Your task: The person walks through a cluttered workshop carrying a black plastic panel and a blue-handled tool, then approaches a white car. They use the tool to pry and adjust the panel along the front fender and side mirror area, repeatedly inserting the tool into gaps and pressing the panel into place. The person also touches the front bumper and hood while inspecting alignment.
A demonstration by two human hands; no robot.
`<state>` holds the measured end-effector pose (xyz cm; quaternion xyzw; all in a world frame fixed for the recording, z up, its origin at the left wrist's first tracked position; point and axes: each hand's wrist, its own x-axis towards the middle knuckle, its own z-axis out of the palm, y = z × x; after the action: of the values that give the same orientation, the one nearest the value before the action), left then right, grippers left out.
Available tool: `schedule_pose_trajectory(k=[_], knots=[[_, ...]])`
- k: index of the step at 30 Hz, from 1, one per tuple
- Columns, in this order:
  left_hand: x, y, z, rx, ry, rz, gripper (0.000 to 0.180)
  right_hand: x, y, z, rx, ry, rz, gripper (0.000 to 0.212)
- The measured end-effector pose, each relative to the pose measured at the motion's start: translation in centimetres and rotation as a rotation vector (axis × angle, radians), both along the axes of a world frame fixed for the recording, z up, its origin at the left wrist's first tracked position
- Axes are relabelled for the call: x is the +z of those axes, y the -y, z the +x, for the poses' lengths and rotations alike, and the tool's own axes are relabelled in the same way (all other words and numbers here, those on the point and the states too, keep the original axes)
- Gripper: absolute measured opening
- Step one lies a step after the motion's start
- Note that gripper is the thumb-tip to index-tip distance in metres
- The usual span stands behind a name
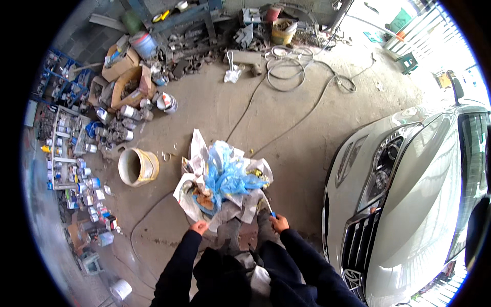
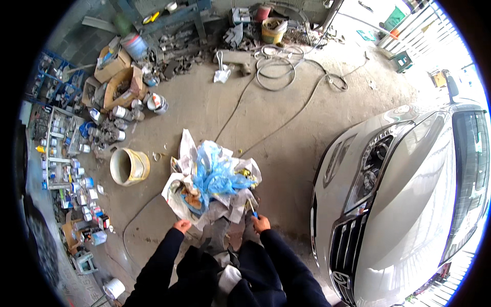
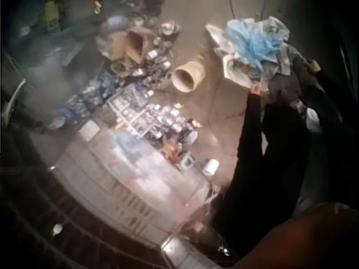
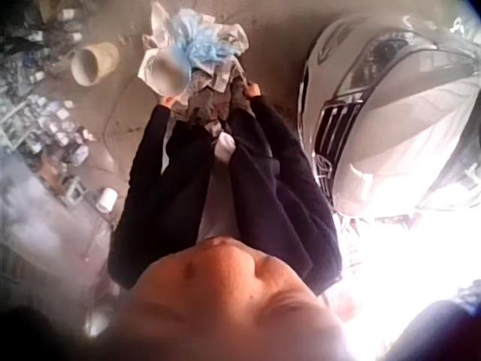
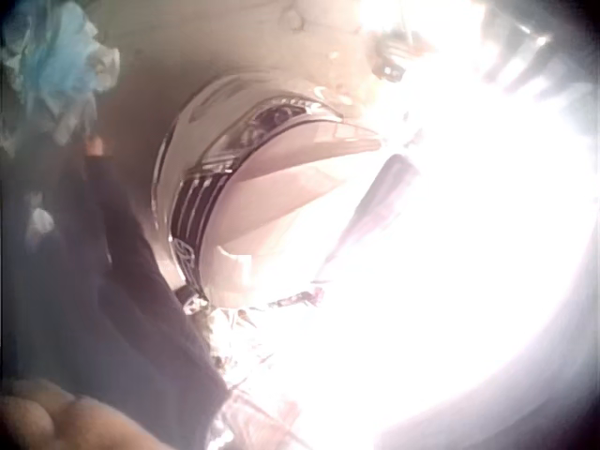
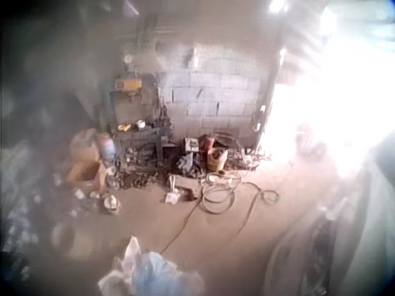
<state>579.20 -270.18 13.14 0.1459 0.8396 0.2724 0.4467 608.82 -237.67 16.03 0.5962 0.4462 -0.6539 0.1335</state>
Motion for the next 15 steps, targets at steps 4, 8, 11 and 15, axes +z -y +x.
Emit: schedule_pose_trajectory(k=[4,8,11,15], knots=[[-0.7,0.4,-0.3,-0.003,0.041,-0.075,0.038,-2.8,1.2,-0.2,0.002,-0.089,0.245,0.030],[-2.7,0.5,0.5,0.042,0.086,0.006,0.036,-0.6,-0.6,-0.8,0.048,0.049,0.150,0.050],[-1.8,-2.6,0.1,0.044,0.176,0.123,0.029,-4.6,-0.8,2.0,0.131,0.014,0.446,0.040],[-1.5,-5.1,-0.3,0.061,0.214,0.056,0.032,-3.5,-2.8,3.2,0.171,0.139,0.402,0.047]])
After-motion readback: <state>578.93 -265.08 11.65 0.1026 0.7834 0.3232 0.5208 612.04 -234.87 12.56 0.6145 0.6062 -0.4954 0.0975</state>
